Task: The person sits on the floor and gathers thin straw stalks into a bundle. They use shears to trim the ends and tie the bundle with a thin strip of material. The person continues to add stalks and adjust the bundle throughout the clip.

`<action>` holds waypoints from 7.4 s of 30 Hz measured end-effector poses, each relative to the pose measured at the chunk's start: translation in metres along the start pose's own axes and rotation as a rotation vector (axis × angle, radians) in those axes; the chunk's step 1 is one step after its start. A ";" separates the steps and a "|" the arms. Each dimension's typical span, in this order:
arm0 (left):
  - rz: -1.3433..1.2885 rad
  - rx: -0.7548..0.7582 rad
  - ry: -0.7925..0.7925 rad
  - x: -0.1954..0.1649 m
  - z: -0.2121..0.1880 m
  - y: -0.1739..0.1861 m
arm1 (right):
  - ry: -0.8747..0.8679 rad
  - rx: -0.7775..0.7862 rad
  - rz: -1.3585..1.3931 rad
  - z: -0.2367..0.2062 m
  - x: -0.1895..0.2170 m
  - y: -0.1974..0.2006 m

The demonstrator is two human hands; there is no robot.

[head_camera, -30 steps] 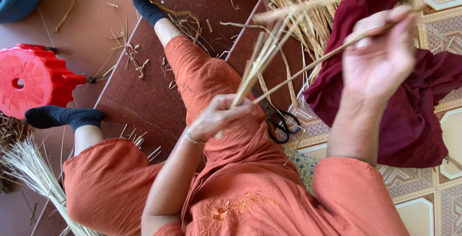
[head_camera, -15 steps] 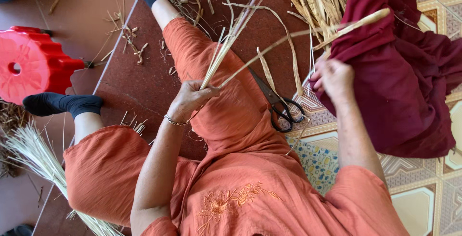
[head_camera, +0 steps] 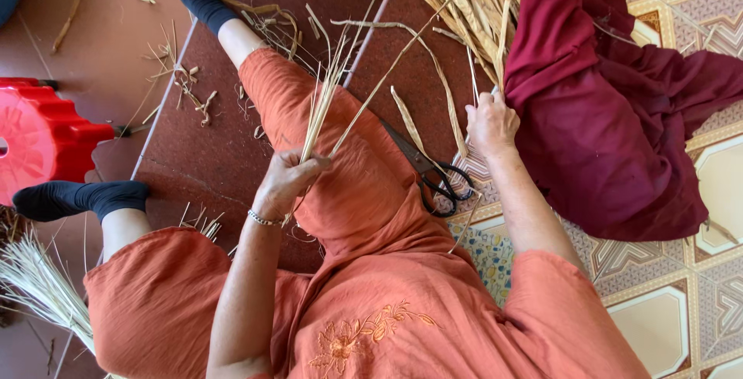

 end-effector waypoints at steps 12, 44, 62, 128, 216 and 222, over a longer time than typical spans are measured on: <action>-0.201 0.003 0.006 -0.003 0.000 0.004 | -0.020 0.328 0.757 -0.021 -0.030 0.023; -0.451 -0.322 -0.376 -0.011 -0.066 0.039 | 0.117 0.910 1.739 0.001 0.277 0.127; -0.584 -0.547 -0.958 -0.047 -0.206 0.123 | 0.822 0.967 1.436 -0.071 0.480 0.184; 0.025 -2.185 -0.027 0.418 -0.570 0.283 | 0.868 0.981 1.130 -0.116 0.463 0.169; -0.925 -0.486 -0.945 -0.053 -0.175 0.137 | -0.310 1.567 1.872 -0.081 0.490 0.089; -1.018 -0.365 -1.049 -0.060 -0.177 0.133 | -0.278 1.535 1.889 -0.082 0.487 0.080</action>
Point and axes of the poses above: each hand's wrist, its own z-axis towards the middle knuckle, its own y-axis out of the back of the hand, x = y × z, the point moved 3 cm from there along z, towards the middle knuckle, and after that the axes turned 11 degrees about -z, right-handed, at the moved point
